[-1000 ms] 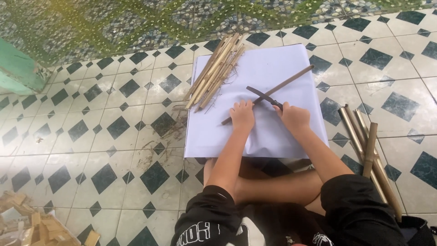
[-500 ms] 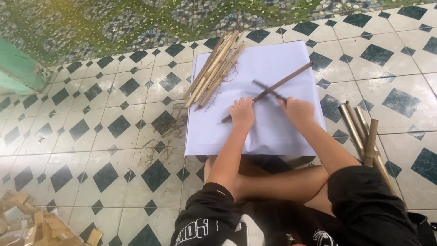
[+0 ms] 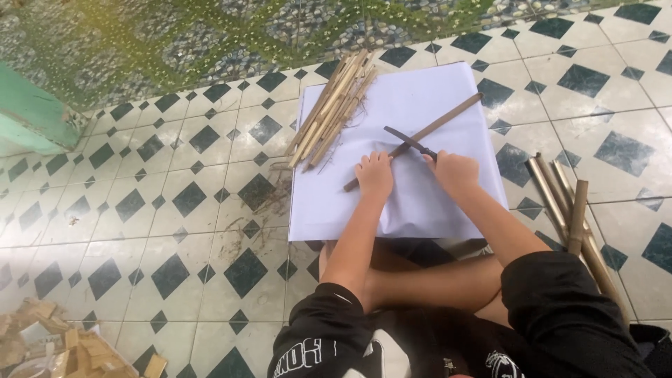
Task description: Shaving and splitting thin bamboo sticks using a knife to prepare them for use.
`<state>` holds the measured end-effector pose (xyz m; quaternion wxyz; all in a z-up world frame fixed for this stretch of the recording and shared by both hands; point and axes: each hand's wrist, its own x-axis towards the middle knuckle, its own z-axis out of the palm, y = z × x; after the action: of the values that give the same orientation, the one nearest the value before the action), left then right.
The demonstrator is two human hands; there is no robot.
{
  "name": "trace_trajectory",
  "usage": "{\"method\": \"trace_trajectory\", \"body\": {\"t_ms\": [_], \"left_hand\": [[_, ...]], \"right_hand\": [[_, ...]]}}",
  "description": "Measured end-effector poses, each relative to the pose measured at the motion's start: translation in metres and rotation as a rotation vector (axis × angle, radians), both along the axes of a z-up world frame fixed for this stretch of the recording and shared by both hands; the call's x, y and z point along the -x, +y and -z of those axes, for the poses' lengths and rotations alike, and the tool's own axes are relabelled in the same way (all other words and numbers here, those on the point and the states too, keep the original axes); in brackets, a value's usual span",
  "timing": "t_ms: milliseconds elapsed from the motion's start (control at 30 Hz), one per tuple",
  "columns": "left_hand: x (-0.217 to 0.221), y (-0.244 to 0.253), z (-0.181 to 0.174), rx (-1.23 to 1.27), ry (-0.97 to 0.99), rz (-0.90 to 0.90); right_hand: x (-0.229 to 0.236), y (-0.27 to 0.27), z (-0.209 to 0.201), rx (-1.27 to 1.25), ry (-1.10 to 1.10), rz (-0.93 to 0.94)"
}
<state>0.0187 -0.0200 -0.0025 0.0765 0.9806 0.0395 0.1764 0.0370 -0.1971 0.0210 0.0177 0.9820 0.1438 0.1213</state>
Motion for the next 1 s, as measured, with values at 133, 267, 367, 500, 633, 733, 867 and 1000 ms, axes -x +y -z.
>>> {"method": "trace_trajectory", "body": {"t_ms": [133, 267, 367, 500, 633, 733, 867, 1000], "left_hand": [[0.002, -0.001, -0.002, 0.011, 0.013, 0.009], [0.0, -0.001, 0.004, -0.002, 0.006, 0.004], [-0.002, 0.002, 0.003, 0.011, 0.009, 0.006], [0.002, -0.001, -0.002, 0.034, 0.058, 0.017], [0.006, -0.003, -0.005, 0.021, 0.054, 0.016], [0.003, -0.002, -0.001, -0.002, 0.041, 0.018], [0.006, -0.003, -0.004, 0.015, 0.066, 0.028], [0.005, -0.002, -0.004, -0.011, 0.022, 0.031]], "right_hand": [[0.003, -0.001, -0.005, 0.037, 0.013, -0.008], [0.001, -0.006, -0.009, 0.102, -0.006, -0.013], [0.004, -0.001, -0.003, 0.067, 0.029, 0.004], [0.001, -0.008, -0.008, 0.102, 0.038, -0.018], [-0.002, -0.011, -0.011, 0.123, 0.056, -0.026], [0.01, -0.004, -0.012, 0.111, 0.061, -0.042], [-0.009, -0.018, 0.003, 0.134, 0.026, -0.029], [0.002, -0.01, -0.008, 0.088, 0.038, -0.008]]}}
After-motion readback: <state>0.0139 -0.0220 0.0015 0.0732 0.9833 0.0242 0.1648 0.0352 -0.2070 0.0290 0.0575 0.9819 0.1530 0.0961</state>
